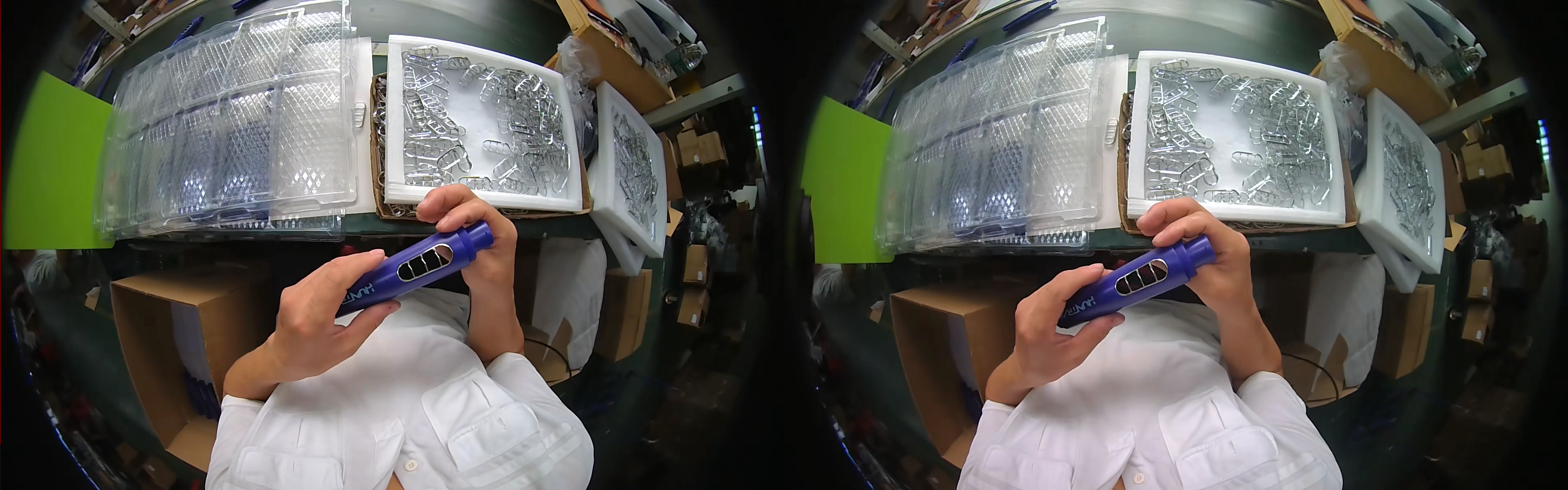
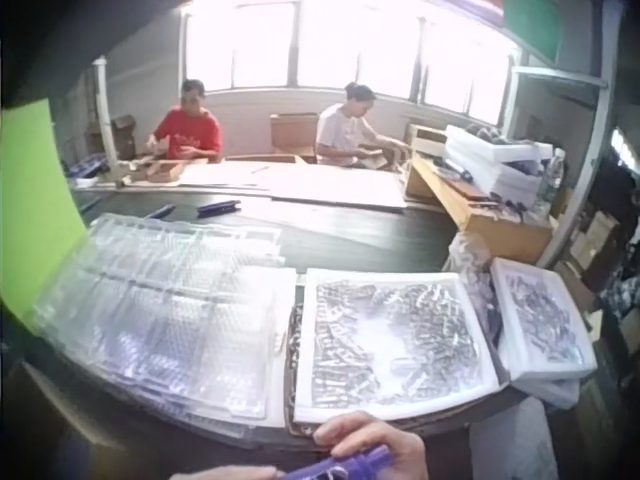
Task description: The person repeatedly picks up a purple plastic keychain handle and a small metal keyring, inserts the ring into the handle, and closes the mechanism. They place the assembled keychains into a cardboard box. The process is repeated continuously throughout the clip.
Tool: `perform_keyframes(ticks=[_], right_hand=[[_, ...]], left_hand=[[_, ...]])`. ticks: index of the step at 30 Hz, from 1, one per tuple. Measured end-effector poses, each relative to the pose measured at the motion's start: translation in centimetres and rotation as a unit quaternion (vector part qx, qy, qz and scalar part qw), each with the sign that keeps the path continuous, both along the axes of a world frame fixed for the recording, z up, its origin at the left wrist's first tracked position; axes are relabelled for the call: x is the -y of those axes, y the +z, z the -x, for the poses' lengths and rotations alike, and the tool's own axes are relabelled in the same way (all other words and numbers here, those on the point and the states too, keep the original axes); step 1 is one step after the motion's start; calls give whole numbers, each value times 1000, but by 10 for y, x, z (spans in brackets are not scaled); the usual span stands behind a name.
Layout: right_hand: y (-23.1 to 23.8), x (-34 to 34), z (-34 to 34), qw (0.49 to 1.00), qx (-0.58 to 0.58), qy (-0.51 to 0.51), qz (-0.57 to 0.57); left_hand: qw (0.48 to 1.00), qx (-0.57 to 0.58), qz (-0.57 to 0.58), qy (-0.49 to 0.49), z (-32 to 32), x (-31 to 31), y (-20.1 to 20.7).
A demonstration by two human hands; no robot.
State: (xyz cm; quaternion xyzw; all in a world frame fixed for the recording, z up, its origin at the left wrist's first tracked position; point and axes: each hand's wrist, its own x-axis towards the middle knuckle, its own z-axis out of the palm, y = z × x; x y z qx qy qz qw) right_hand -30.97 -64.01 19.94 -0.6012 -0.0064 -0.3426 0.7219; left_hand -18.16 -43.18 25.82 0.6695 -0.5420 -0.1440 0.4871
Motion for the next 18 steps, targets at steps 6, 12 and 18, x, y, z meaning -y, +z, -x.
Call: perform_keyframes(ticks=[6, 12, 18], right_hand=[[-7, 10, 11, 995, -76, -42, -39], [-4, 26, 37, 973, -98, -209, -1], [3, 24, 58, 953, -117, -279, 4]], left_hand=[[1000, 15, -14, 6, 2, 17, 10], [997, 1, -24, 72, -71, 136, 56], [971, 151, -119, 143, -219, 350, 39]])
